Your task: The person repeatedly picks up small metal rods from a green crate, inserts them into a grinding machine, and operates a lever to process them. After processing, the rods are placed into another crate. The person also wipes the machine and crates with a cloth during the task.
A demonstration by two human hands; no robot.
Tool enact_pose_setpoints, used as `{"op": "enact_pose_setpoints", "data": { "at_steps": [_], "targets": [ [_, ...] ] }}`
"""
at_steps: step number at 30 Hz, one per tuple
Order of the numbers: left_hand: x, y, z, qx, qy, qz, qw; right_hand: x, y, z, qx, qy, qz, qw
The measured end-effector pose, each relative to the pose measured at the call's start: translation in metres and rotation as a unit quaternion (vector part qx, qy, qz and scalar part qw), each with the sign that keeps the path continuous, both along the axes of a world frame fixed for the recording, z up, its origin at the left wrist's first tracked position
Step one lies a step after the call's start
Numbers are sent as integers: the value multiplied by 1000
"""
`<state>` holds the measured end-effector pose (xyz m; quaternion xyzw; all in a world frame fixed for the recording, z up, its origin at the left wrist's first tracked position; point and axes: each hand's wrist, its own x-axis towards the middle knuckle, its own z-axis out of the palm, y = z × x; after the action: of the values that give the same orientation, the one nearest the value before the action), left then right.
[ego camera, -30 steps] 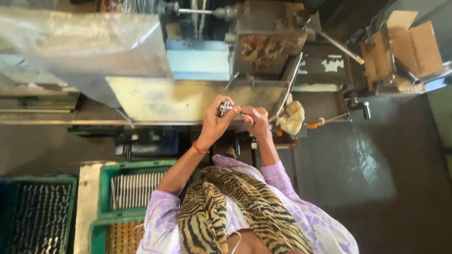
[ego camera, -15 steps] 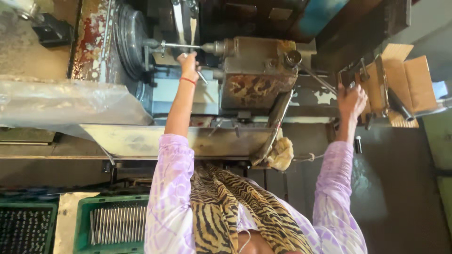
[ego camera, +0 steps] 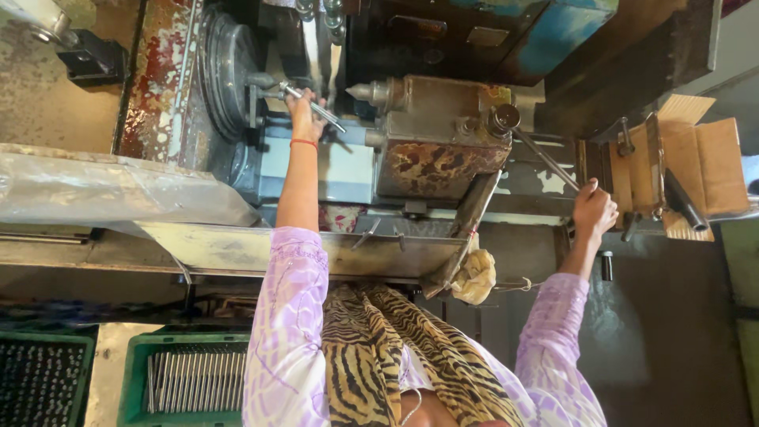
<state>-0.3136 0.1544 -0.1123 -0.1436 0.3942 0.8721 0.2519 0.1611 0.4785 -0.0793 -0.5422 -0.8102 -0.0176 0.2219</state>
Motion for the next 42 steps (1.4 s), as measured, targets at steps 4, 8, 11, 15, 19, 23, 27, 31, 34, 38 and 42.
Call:
{"op": "enact_pose_setpoints", "data": {
  "at_steps": [4, 8, 11, 15, 19, 23, 27, 31, 34, 38, 42],
  "targets": [
    [-3, 2, -6, 88, 7, 41, 995, -2, 15, -2, 25, 29, 18, 999],
    [-6, 4, -6, 142, -55, 121, 981, -3, 19, -4, 19, 39, 7, 999],
    [-6, 4, -7, 157, -29, 116, 980, -2, 18, -5, 25, 41, 25, 999],
    [-5, 4, -9, 179, 1, 124, 976, 2, 19, -6, 18, 39, 22, 999],
    [-4, 6, -8, 211, 4, 141, 967, 8, 11, -8, -3, 29, 43, 999],
    [-4, 7, -5, 216, 2, 143, 966, 12, 2, -12, -12, 12, 14, 1000],
    [-3, 7, -2, 225, 8, 151, 962, 16, 1, -12, -13, 37, 51, 998],
    [0, 5, 2, 225, 14, 152, 962, 24, 0, -13, -15, 34, 50, 998],
    [3, 4, 4, 227, 30, 140, 963, 26, -9, -13, -36, 32, 3, 999],
    [3, 3, 6, 214, 40, 131, 967, 27, -21, -9, 34, 98, 104, 989],
    [-4, 9, 12, 87, -56, 184, 978, 40, -39, -22, 48, 227, 106, 967]
  ]
}}
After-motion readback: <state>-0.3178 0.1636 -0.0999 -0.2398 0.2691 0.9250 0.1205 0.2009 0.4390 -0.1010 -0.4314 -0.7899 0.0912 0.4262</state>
